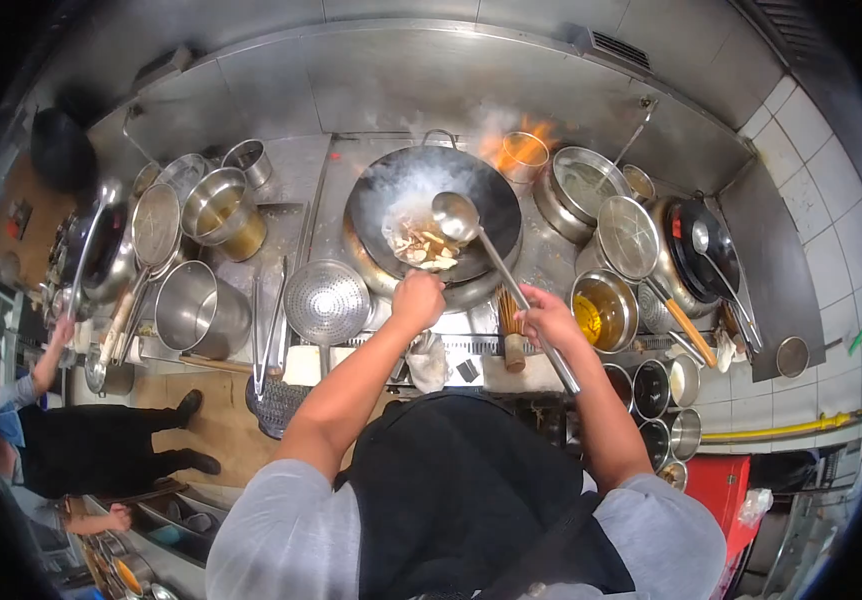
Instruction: Cooking a noodle dish in a wok over a high-flame burner in a professional kitchen.
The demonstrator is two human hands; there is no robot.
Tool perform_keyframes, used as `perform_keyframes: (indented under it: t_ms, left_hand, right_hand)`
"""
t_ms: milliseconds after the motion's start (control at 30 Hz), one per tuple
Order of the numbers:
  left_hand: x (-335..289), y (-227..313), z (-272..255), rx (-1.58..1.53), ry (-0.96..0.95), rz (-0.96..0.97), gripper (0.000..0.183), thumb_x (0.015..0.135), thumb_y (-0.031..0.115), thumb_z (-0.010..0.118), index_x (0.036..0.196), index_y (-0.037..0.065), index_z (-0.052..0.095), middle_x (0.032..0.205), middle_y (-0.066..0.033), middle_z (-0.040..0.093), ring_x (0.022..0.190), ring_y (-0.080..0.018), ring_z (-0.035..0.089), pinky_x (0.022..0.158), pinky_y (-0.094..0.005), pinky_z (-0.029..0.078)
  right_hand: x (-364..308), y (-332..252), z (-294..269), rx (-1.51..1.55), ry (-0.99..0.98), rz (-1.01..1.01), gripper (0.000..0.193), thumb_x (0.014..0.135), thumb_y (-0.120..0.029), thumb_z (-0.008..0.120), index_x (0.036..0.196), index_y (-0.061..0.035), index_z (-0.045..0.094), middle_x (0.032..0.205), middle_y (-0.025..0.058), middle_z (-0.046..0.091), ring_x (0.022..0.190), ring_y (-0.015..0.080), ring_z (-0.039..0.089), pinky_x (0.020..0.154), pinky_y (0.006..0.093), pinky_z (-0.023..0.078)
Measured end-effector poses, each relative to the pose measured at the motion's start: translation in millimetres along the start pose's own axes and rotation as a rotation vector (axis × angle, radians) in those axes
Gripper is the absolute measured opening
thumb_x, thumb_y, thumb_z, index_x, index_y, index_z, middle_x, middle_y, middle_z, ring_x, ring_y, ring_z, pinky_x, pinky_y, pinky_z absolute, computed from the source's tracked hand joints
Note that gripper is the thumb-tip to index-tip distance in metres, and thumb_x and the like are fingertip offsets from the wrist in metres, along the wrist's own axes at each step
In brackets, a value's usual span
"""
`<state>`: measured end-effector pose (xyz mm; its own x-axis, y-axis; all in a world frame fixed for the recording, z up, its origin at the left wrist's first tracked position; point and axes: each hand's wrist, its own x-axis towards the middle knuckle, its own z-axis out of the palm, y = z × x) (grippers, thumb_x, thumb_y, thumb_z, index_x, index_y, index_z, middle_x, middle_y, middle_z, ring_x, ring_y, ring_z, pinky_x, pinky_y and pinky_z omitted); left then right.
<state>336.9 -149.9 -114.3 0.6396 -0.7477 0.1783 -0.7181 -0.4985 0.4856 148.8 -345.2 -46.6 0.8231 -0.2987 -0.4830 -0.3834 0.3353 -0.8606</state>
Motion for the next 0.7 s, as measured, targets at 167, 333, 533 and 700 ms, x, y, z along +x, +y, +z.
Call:
perform_keyframes:
  t_ms: [167,333,533,700]
  left_hand:
    - [-1.3,6.1,9.7,-0.093,0.074,0.022,0.022,0.094,0.017,0.058,0.087,0.001,0.071,0.092,-0.0197,0.068,0.094,-0.0422,0.062,0.086,-0.0517,0.051]
    - [-6.5,5.4,13.9,-0.08,0.078,-0.049,0.022,0.094,0.019,0.058,0.086,0.002,0.071,0.095,-0.0196,0.069,0.095,-0.0414,0.063,0.085,-0.0515,0.051]
    - [3.9,-3.4,14.3,-0.041,-0.032,-0.033,0.022,0.095,0.019,0.057,0.088,0.004,0.072,0.096,-0.0161,0.069,0.099,-0.038,0.062,0.085,-0.0502,0.052]
    - [9.0,-5.3,13.0,-0.061,-0.013,-0.036,0.02,0.094,0.017,0.059,0.089,0.004,0.073,0.097,-0.0173,0.071,0.099,-0.0381,0.063,0.087,-0.0488,0.053]
  right_hand:
    - [57.2,18.9,21.0,-0.002,0.097,-0.106,0.073,0.088,0.005,0.06,0.156,-0.0066,0.034,0.084,0.0074,0.061,0.051,0.0117,0.048,0.044,0.0269,0.04]
    - [54.1,31.8,52.6,-0.085,0.055,-0.163,0.07,0.088,0.006,0.064,0.153,-0.0025,0.038,0.083,0.0074,0.061,0.05,0.0126,0.051,0.043,0.0286,0.042]
    - [16.0,36.8,32.1,-0.064,0.045,-0.075,0.071,0.089,0.008,0.062,0.155,-0.0038,0.036,0.089,0.0087,0.061,0.049,0.0121,0.051,0.042,0.0301,0.041]
    - [48.3,56.6,35.5,-0.132,0.266,-0.268,0.071,0.09,0.006,0.061,0.155,-0.0043,0.036,0.084,0.0084,0.06,0.05,0.0127,0.052,0.044,0.0308,0.042]
